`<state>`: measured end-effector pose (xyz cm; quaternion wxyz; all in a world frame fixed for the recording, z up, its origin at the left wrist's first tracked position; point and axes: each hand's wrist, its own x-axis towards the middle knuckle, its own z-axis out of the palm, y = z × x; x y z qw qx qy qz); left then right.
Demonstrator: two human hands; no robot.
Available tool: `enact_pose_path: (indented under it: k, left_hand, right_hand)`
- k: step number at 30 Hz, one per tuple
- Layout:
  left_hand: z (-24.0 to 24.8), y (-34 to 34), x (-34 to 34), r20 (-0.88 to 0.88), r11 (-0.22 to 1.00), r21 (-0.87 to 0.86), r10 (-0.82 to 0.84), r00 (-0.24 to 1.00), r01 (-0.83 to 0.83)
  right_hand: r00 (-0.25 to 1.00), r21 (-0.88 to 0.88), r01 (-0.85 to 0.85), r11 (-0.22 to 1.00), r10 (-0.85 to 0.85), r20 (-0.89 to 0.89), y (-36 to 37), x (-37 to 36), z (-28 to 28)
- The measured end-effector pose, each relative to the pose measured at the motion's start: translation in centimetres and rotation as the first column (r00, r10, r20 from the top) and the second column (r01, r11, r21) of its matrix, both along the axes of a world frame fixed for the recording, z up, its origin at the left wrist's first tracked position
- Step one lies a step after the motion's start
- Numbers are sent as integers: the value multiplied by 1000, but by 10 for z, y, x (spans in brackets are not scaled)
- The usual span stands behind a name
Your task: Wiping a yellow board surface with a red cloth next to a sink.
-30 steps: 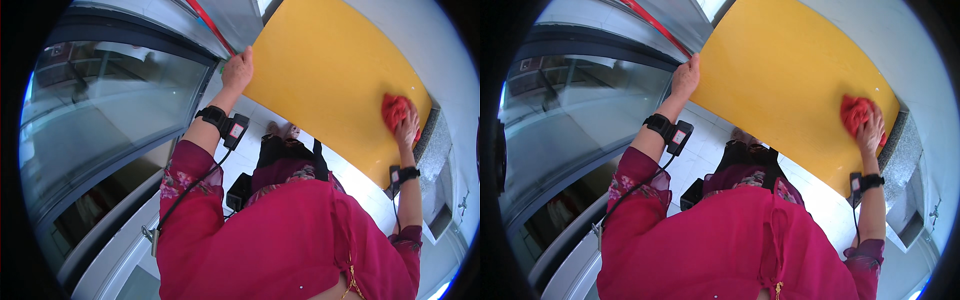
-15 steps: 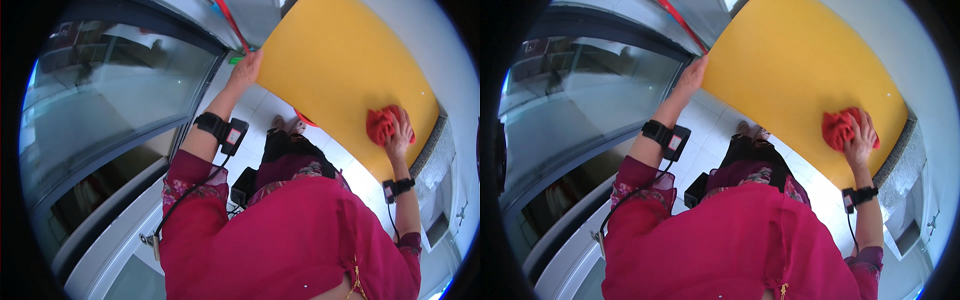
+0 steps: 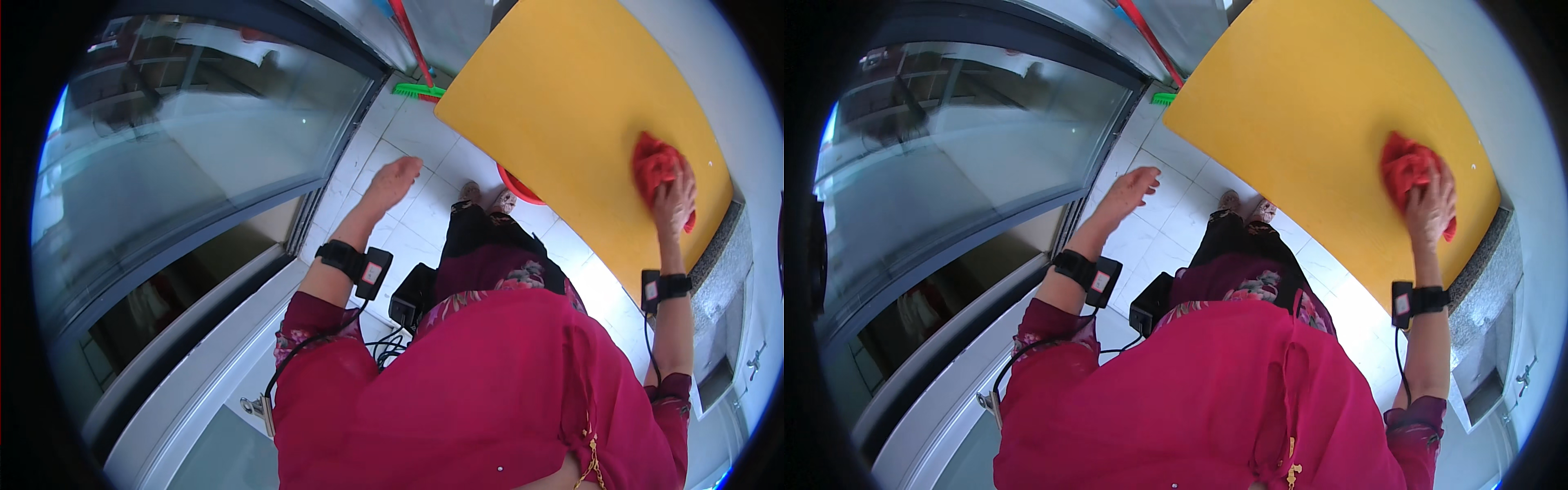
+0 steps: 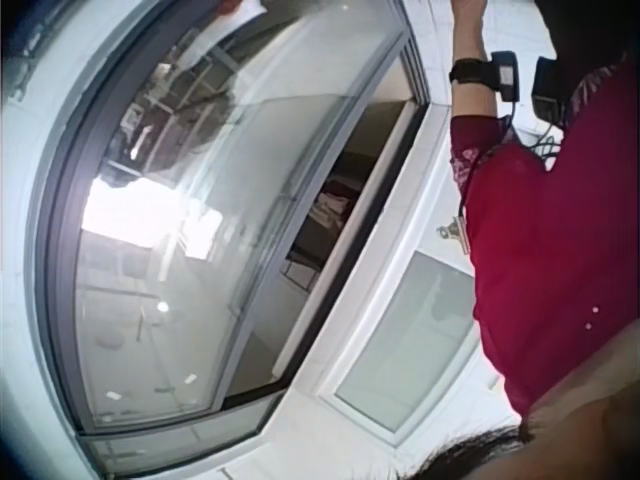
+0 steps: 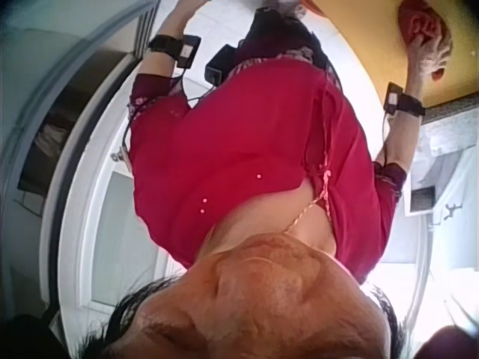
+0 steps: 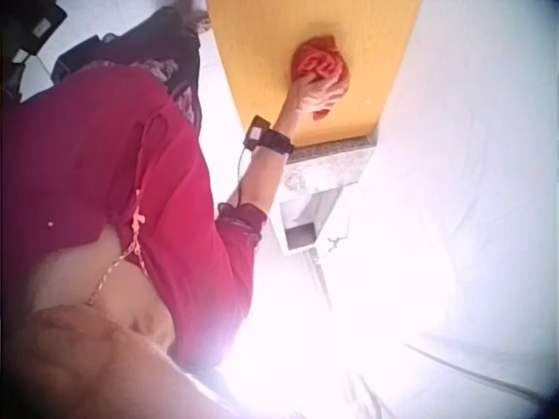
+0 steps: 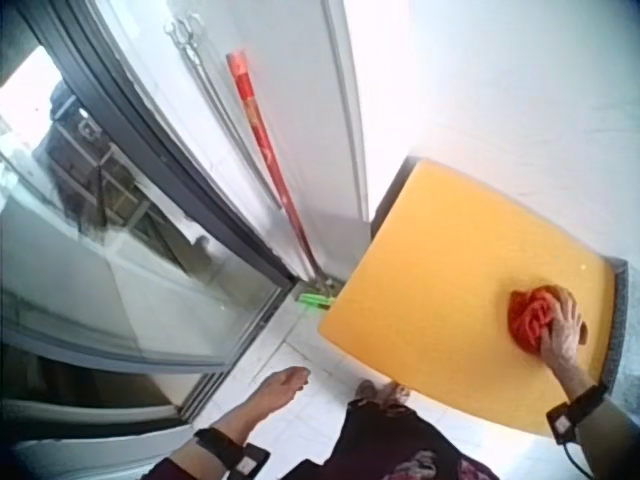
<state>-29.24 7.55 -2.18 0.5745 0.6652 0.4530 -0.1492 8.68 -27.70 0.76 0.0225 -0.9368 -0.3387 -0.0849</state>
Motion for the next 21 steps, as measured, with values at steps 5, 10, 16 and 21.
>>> enact_pose_path:
  k: [5, 10, 16, 21]
  left_hand:
    - [-10, -18, -48, -135, 998, 10, -67, 989, 69]
    - [-5, -28, -82, -260, 979, -127, 121, 958, -158]
    - [-21, -46, -107, -430, 926, -363, -72, 900, -99]
    - [-22, -82, -135, -404, 594, -712, 90, 910, -375]
  right_hand:
    - [830, -31, -550, 835, 541, -137, -14, -79, 41]
    - [885, -47, -463, 885, 459, -80, -74, -32, 17]
    - [980, -69, 178, 982, -171, 104, -34, 58, -42]
    - [998, -59, 31, 998, -27, 55, 79, 29, -36]
